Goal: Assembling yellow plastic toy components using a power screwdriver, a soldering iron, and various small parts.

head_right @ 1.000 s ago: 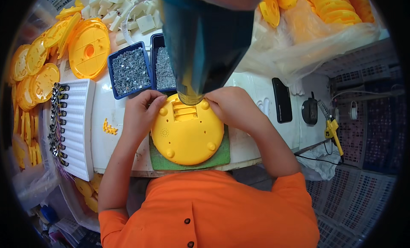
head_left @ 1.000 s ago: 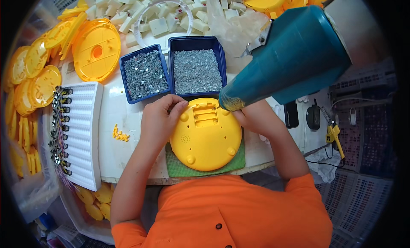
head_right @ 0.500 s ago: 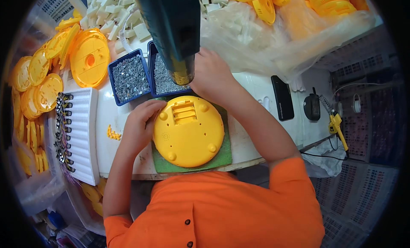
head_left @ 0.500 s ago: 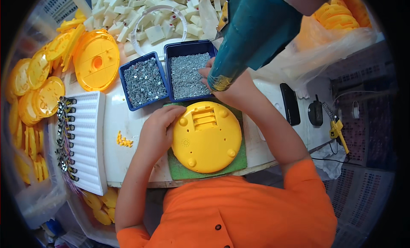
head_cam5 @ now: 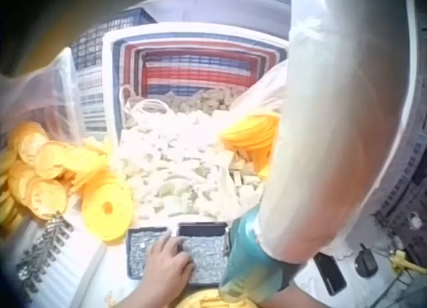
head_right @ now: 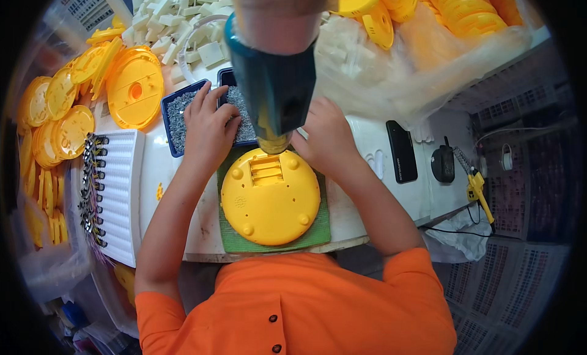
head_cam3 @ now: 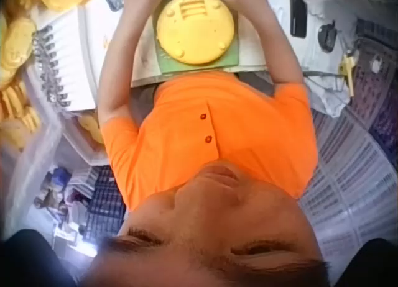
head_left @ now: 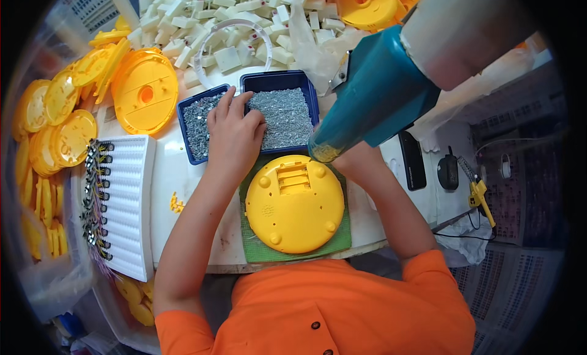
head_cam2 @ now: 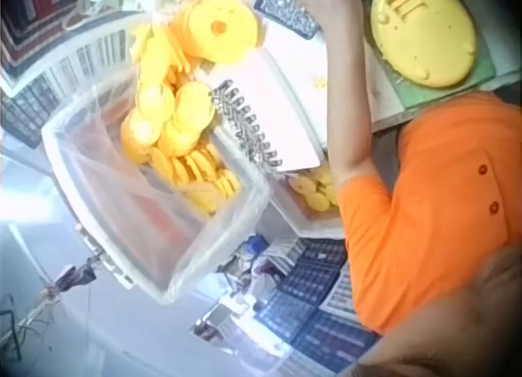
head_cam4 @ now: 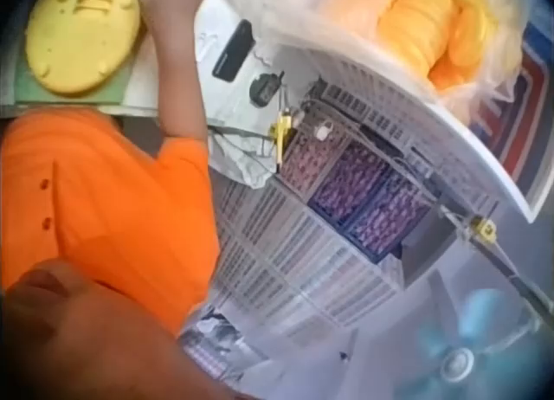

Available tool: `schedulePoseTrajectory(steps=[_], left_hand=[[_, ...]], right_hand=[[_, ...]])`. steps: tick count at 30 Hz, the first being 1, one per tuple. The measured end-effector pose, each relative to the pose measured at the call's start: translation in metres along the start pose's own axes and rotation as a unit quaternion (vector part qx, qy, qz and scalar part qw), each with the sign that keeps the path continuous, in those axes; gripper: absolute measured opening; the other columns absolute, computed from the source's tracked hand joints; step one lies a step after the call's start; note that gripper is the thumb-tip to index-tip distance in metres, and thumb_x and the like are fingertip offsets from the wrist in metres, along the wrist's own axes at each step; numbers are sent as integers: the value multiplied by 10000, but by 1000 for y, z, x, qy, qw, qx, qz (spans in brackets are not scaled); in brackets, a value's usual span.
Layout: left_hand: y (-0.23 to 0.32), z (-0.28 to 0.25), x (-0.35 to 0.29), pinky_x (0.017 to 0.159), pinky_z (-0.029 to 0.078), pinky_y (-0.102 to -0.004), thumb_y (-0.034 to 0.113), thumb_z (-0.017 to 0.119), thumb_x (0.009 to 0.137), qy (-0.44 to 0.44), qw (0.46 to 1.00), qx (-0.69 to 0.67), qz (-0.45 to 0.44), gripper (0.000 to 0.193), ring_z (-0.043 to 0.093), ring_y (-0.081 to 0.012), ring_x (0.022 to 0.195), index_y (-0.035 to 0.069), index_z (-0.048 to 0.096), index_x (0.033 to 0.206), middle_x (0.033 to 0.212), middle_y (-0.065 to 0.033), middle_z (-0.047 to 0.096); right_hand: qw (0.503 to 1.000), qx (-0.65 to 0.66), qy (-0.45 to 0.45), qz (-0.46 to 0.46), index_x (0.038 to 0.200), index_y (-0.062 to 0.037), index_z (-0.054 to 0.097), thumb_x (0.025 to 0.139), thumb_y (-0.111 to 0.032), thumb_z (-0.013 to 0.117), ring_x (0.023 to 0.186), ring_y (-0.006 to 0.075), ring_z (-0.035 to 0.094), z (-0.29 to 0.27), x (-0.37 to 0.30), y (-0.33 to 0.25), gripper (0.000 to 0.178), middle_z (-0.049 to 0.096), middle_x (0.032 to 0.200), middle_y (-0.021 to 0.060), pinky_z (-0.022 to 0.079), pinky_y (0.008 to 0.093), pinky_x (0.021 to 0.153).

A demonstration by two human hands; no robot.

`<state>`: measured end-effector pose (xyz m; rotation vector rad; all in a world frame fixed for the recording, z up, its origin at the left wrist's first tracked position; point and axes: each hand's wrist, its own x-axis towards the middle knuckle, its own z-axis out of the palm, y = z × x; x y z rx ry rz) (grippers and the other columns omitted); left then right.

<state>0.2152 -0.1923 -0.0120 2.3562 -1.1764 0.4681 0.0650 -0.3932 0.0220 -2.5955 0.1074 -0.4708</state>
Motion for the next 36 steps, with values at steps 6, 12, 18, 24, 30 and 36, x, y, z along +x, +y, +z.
schedulePoseTrajectory(steps=[6, 12, 18, 24, 30, 36], left_hand=[[6, -6, -4, 1080, 371, -518, 148, 807, 804, 25, 996, -79, -28, 120, 501, -346, 1353, 115, 710, 867, 1295, -85, 652], [13, -13, -11, 911, 476, -412, 99, 764, 857, 64, 992, -108, -10, 105, 640, -268, 1050, 102, 764, 963, 1066, -39, 726], [28, -41, -49, 834, 530, -339, 56, 715, 921, 13, 934, -301, -191, 86, 693, -226, 903, 33, 744, 999, 958, -84, 749], [38, -58, -115, 905, 522, -303, 58, 683, 955, 8, 891, -345, -295, 113, 694, -159, 986, -3, 732, 1036, 1011, -90, 758], [44, -47, -140, 922, 535, -316, 66, 659, 983, -19, 857, -393, -332, 146, 683, -180, 1016, -13, 691, 1101, 1128, -113, 730], [52, -50, -148, 973, 528, -381, 47, 646, 968, 11, 913, -321, -250, 173, 685, -289, 1081, 3, 694, 1129, 1163, -145, 722]], right_hand=[[994, 64, 52, 72, 899, -20, 707, 854, -71, 728, 889, 305, 661, -21, -81, -7, 71, 701, 869, 112, 514, 407, 837], [955, 201, 70, 204, 971, 24, 714, 911, -22, 682, 880, 212, 669, -3, -126, -24, 82, 700, 914, 106, 516, 312, 797], [977, 126, 78, 154, 988, 17, 725, 903, -4, 682, 818, 256, 694, 0, -130, -28, 97, 711, 899, 132, 536, 328, 751], [977, 130, 106, 132, 994, 14, 732, 900, 15, 669, 842, 258, 695, -4, -114, -11, 113, 717, 919, 136, 536, 331, 782], [995, 42, 93, -5, 1024, -13, 740, 923, -74, 688, 912, 284, 700, -3, -20, -2, 129, 730, 981, 127, 539, 363, 833], [997, -42, 48, -47, 1022, -56, 735, 920, -168, 712, 1033, 313, 649, 43, 40, 6, 153, 698, 980, 115, 512, 407, 905]])
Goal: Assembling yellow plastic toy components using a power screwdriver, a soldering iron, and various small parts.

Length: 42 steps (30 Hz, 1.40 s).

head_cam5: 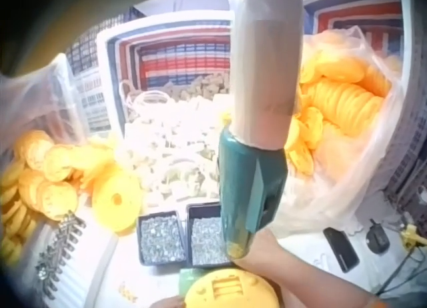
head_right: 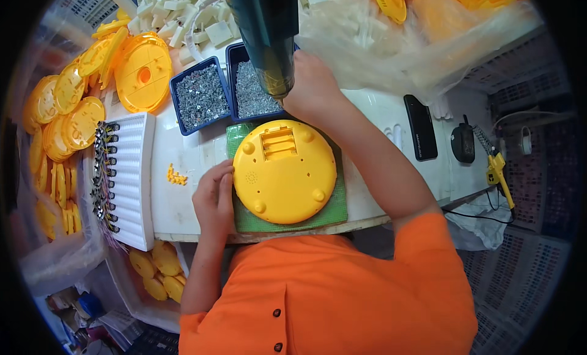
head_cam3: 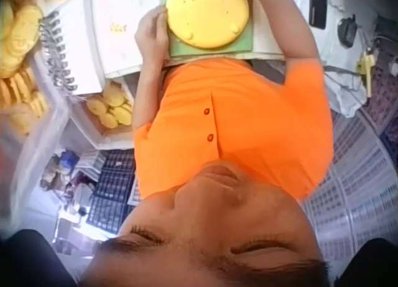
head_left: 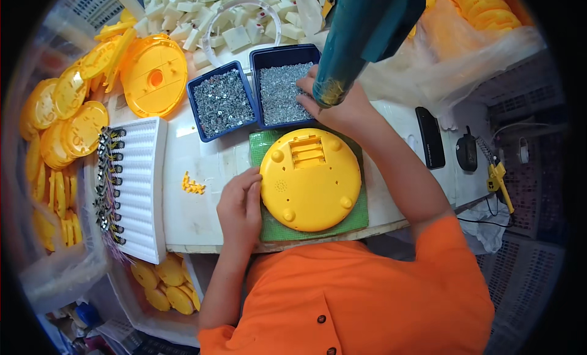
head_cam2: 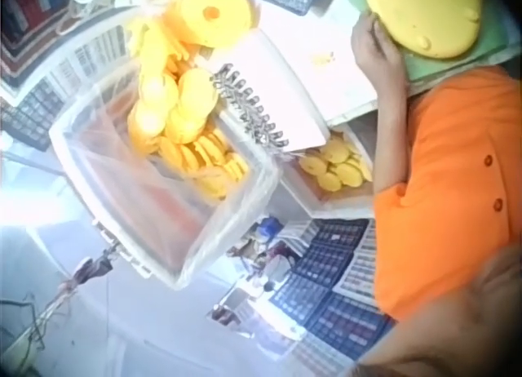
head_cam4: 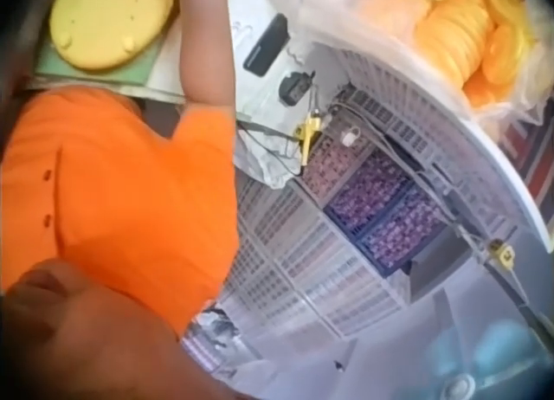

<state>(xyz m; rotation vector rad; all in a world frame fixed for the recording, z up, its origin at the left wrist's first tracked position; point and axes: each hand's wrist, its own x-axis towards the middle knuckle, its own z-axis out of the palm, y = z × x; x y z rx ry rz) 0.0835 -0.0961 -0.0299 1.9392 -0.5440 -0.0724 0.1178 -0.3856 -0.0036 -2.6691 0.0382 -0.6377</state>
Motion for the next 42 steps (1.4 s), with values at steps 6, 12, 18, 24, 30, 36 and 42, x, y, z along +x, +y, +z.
schedulePoseTrajectory(steps=[6, 12, 18, 24, 30, 36, 42], left_hand=[[5, -22, 4, 1062, 462, -440, 2, 637, 924, -5, 990, 85, 112, 287, 620, -351, 1199, 12, 663, 1210, 1264, -150, 681], [37, -10, 115, 1066, 446, -434, 85, 729, 871, -71, 951, 166, 251, 306, 587, -354, 1250, 75, 692, 1174, 1291, -129, 657], [3, 30, 184, 1123, 386, -511, 206, 773, 851, -153, 882, 320, 309, 217, 476, -332, 1392, 103, 725, 1036, 1373, -96, 617], [8, 27, 185, 1039, 437, -473, 196, 802, 819, -131, 908, 249, 309, 168, 566, -332, 1286, 91, 690, 888, 1178, -76, 704], [10, 25, 179, 944, 479, -450, 162, 766, 858, -92, 913, 226, 326, 125, 633, -301, 1115, 61, 703, 899, 1110, -68, 717], [28, 10, 131, 879, 503, -400, 100, 723, 889, -60, 957, 135, 251, 83, 659, -297, 983, 34, 693, 931, 999, -99, 714], [26, -12, 56, 817, 500, -364, 7, 699, 884, -42, 989, -7, 143, 86, 643, -287, 898, 15, 649, 954, 929, -126, 656]], right_hand=[[994, 2, 6, -108, 959, -58, 730, 890, -146, 727, 964, 289, 628, 15, 14, 17, 112, 664, 920, 100, 511, 409, 850], [995, 96, 8, 8, 987, -35, 719, 894, -86, 721, 881, 310, 673, 0, -2, 10, 106, 705, 932, 128, 528, 407, 768], [996, 74, 22, 53, 965, -32, 726, 859, -109, 757, 784, 320, 685, -76, -49, -34, 134, 716, 885, 133, 554, 373, 708], [954, 221, -7, 202, 925, -22, 701, 845, 13, 772, 769, 155, 646, -98, -157, -41, 113, 679, 866, 71, 502, 289, 656], [894, 384, -101, 209, 932, -20, 704, 871, 10, 766, 806, 135, 615, -75, -206, -69, 91, 646, 951, 59, 476, 254, 686], [934, 320, -53, 150, 938, -24, 701, 850, 21, 779, 788, 131, 598, -61, -207, -70, 126, 617, 929, 64, 474, 259, 667], [897, 363, -71, 244, 979, -28, 668, 852, 17, 781, 800, 116, 585, -65, -206, -69, 176, 609, 929, 38, 481, 260, 703]])
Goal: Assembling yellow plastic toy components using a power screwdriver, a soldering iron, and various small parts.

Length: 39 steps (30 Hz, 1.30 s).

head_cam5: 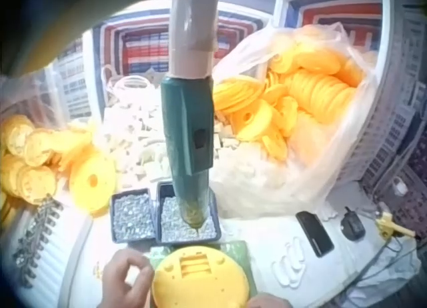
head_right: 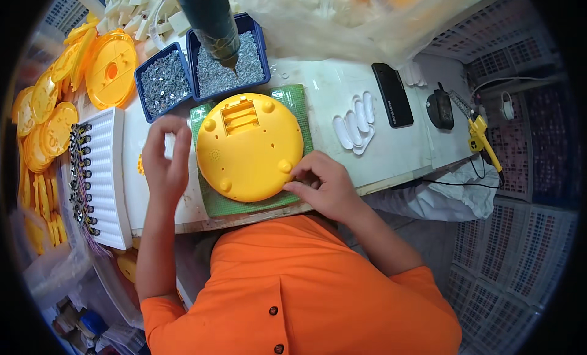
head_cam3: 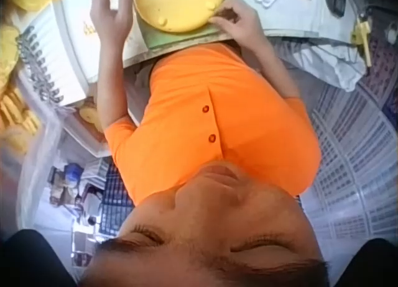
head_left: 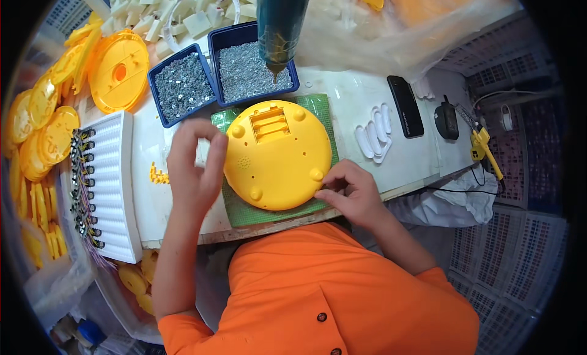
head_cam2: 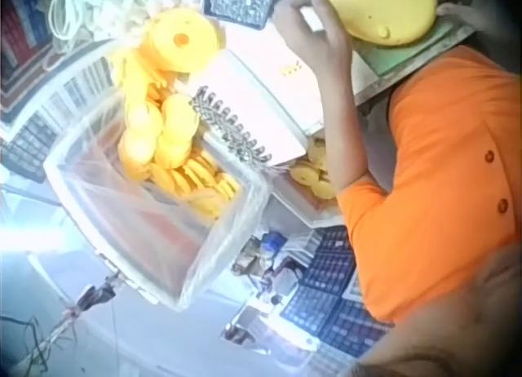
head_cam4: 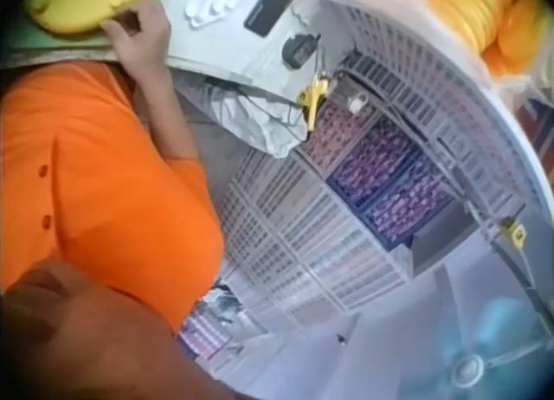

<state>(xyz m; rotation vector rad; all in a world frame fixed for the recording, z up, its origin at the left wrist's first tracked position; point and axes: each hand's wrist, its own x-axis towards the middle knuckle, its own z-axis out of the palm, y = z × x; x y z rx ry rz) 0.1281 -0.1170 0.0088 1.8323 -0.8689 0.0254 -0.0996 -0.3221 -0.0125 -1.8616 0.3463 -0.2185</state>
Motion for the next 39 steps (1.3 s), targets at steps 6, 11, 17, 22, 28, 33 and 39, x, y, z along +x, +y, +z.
schedulePoseTrajectory(steps=[6, 11, 17, 22, 28, 33, 39], left_hand=[[15, -6, -61, 863, 502, -415, 16, 773, 794, -50, 987, 91, 122, 206, 635, -286, 985, 75, 711, 982, 1023, -82, 675], [8, 4, -90, 961, 511, -435, 121, 771, 807, -81, 961, 172, 200, 240, 631, -256, 1146, 154, 778, 1044, 1200, -33, 704], [7, 7, -98, 1025, 497, -428, 136, 700, 856, -80, 949, 211, 220, 236, 638, -241, 1185, 164, 783, 1074, 1257, -36, 707], [7, 8, -92, 960, 506, -406, 125, 706, 835, -85, 958, 180, 208, 251, 652, -235, 1124, 157, 780, 1072, 1217, -24, 714], [10, 1, -71, 847, 511, -392, 119, 786, 753, -125, 966, 118, 193, 268, 649, -242, 1022, 136, 757, 1019, 1119, -26, 714], [14, -5, -63, 864, 498, -400, 134, 762, 750, -162, 963, 112, 186, 235, 633, -238, 1045, 130, 712, 979, 1122, -15, 696], [17, -6, -62, 930, 466, -425, 154, 752, 773, -211, 956, 115, 170, 178, 615, -238, 1082, 145, 677, 934, 1141, -7, 680]], right_hand=[[993, -3, 96, -62, 1053, 3, 643, 940, -8, 696, 881, 98, 583, -36, 42, -26, 126, 628, 991, 28, 487, 249, 792], [962, 33, 133, -238, 1266, -7, 614, 990, -252, 682, 977, 127, 659, -37, 118, -86, 375, 700, 1055, 67, 509, 274, 874], [819, 312, -157, -456, 1524, -15, 380, 1087, -594, 299, 1225, 276, 605, -16, 200, -112, 730, 610, 1389, 146, 433, 456, 1092], [964, 257, 2, -75, 1449, 21, 414, 1063, -654, 299, 1051, 260, 701, 4, 141, -180, 786, 670, 1237, 197, 541, 411, 977], [867, 441, -169, -157, 1394, 35, 472, 904, -895, 226, 1055, 298, 677, -10, 137, -103, 1080, 668, 1207, 197, 504, 388, 945], [948, 271, -118, -121, 1377, 77, 440, 878, -919, 287, 980, 307, 697, -22, 120, -92, 1125, 691, 1045, 269, 511, 379, 928], [966, 205, -95, -126, 1387, 76, 439, 876, -911, 341, 955, 262, 670, -26, 113, -79, 1116, 677, 985, 189, 497, 392, 937]])
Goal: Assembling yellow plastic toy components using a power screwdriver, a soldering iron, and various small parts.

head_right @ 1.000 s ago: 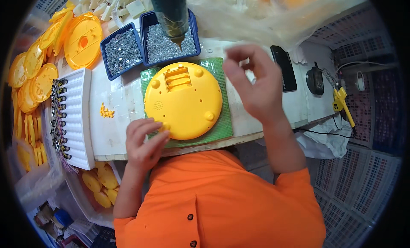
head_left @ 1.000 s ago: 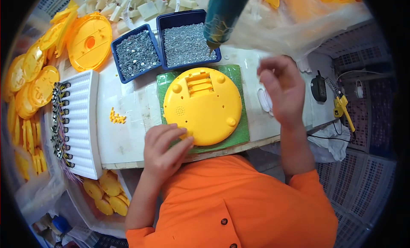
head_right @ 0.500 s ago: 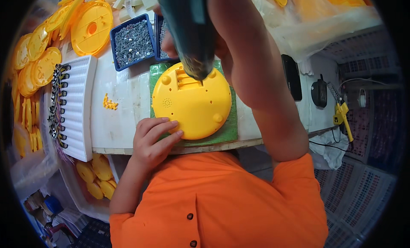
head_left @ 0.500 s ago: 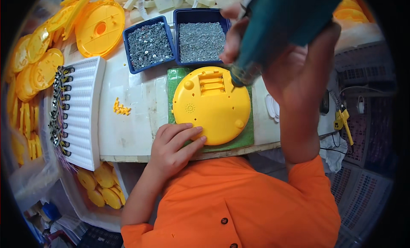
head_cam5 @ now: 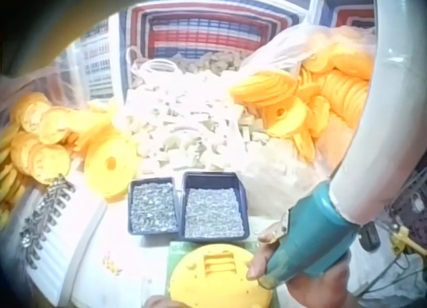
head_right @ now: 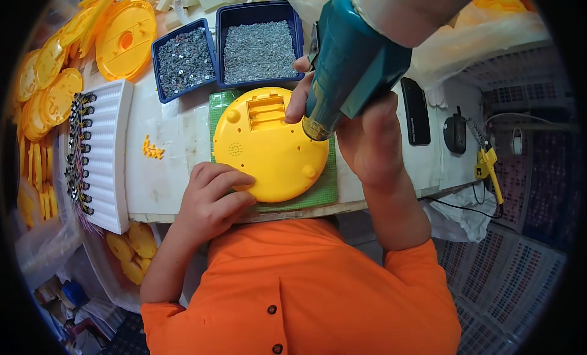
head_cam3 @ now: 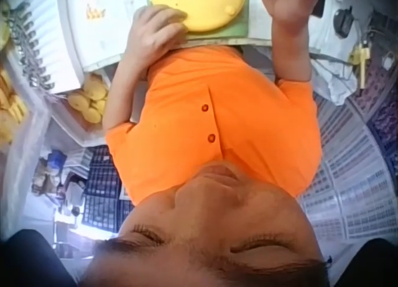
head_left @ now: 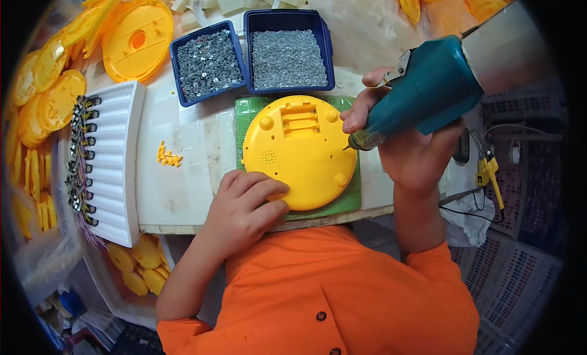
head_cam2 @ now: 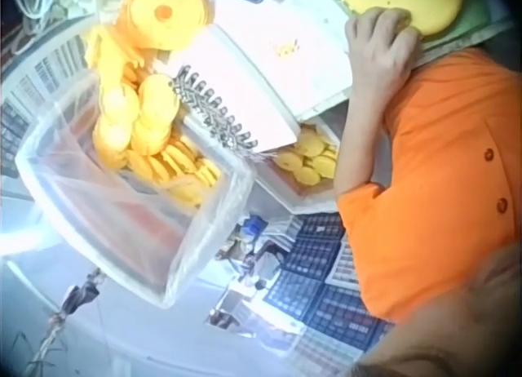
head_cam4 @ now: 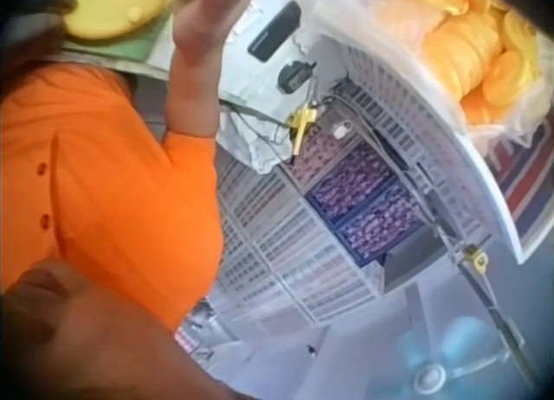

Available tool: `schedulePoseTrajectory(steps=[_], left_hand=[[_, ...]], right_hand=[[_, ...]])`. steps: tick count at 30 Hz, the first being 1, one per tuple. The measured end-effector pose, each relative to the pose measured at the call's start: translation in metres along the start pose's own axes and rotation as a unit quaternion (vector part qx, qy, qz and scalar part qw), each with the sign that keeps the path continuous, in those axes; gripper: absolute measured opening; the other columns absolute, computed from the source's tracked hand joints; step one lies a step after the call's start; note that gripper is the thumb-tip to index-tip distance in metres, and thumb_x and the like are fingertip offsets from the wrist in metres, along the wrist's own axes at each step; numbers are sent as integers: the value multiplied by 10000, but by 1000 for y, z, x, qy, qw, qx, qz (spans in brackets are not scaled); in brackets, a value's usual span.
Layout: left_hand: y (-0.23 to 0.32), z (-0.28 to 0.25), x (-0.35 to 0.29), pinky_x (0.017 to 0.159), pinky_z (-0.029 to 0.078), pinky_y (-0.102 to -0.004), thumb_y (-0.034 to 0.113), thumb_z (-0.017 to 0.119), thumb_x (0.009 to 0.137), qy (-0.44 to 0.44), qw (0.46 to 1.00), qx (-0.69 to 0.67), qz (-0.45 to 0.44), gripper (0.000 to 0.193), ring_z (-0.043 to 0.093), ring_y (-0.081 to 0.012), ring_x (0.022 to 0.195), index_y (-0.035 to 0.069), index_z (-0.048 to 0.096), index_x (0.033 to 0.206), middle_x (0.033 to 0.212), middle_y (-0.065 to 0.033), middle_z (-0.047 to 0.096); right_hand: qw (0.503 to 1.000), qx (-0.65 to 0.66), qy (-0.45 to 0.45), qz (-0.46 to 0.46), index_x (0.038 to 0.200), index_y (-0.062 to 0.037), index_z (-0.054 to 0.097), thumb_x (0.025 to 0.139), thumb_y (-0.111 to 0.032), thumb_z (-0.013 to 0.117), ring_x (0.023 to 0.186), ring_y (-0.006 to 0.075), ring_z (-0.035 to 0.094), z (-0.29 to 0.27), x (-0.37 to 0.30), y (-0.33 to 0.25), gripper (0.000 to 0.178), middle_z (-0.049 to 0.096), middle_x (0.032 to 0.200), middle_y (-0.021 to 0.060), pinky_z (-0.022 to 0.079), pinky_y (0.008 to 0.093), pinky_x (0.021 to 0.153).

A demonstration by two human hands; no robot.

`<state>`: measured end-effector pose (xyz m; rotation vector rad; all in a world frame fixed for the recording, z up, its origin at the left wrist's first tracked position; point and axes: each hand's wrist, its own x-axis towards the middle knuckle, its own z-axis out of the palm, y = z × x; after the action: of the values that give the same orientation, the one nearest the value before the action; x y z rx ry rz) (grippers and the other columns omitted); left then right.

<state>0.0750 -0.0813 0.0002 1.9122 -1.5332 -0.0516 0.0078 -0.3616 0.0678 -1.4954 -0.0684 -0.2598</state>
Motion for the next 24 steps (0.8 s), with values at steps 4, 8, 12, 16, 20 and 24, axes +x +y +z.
schedulePoseTrajectory(steps=[4, 8, 12, 16, 20, 24], left_hand=[[4, 3, 0, 921, 467, -422, 112, 773, 759, 18, 1000, 4, -3, 223, 618, -243, 1069, 129, 656, 948, 1131, -19, 680], [7, 2, -6, 872, 481, -412, 47, 797, 731, 89, 991, -83, -49, 266, 650, -255, 976, 109, 642, 939, 1058, -41, 697], [4, 4, -15, 827, 483, -390, 33, 798, 728, 95, 991, -71, -62, 267, 662, -254, 903, 105, 661, 946, 1004, -44, 708], [7, 16, -18, 788, 473, -385, 81, 826, 744, 103, 993, -38, -34, 231, 652, -250, 858, 106, 681, 923, 968, -36, 705], [11, 29, -18, 806, 481, -410, 165, 861, 734, 172, 985, 21, -9, 231, 636, -284, 963, 117, 686, 877, 1050, -41, 695], [10, 37, -17, 865, 485, -429, 186, 864, 731, 166, 985, -3, -37, 236, 611, -313, 1076, 124, 687, 874, 1130, -51, 683]], right_hand=[[999, 48, -3, -13, 1398, 62, 445, 882, -899, 357, 926, 250, 645, 0, -3, 5, 1094, 668, 982, 172, 465, 403, 956], [966, 251, 51, -43, 1401, 53, 455, 885, -865, 406, 883, 265, 630, 20, -6, 5, 1055, 662, 969, 170, 459, 417, 924], [965, 263, 13, -20, 1383, 90, 473, 878, -841, 428, 809, 265, 602, 21, -15, 7, 1060, 657, 907, 167, 441, 390, 839], [963, 265, 6, -37, 1371, 118, 468, 874, -858, 410, 818, 253, 590, 30, -17, 16, 1096, 655, 891, 173, 440, 348, 841], [956, 291, 16, -32, 1373, 125, 456, 877, -863, 402, 828, 249, 586, 31, -16, 22, 1107, 653, 894, 178, 442, 343, 839], [954, 295, 8, -48, 1373, 130, 448, 877, -866, 405, 831, 247, 589, 31, -14, 25, 1113, 655, 901, 183, 444, 337, 829]])
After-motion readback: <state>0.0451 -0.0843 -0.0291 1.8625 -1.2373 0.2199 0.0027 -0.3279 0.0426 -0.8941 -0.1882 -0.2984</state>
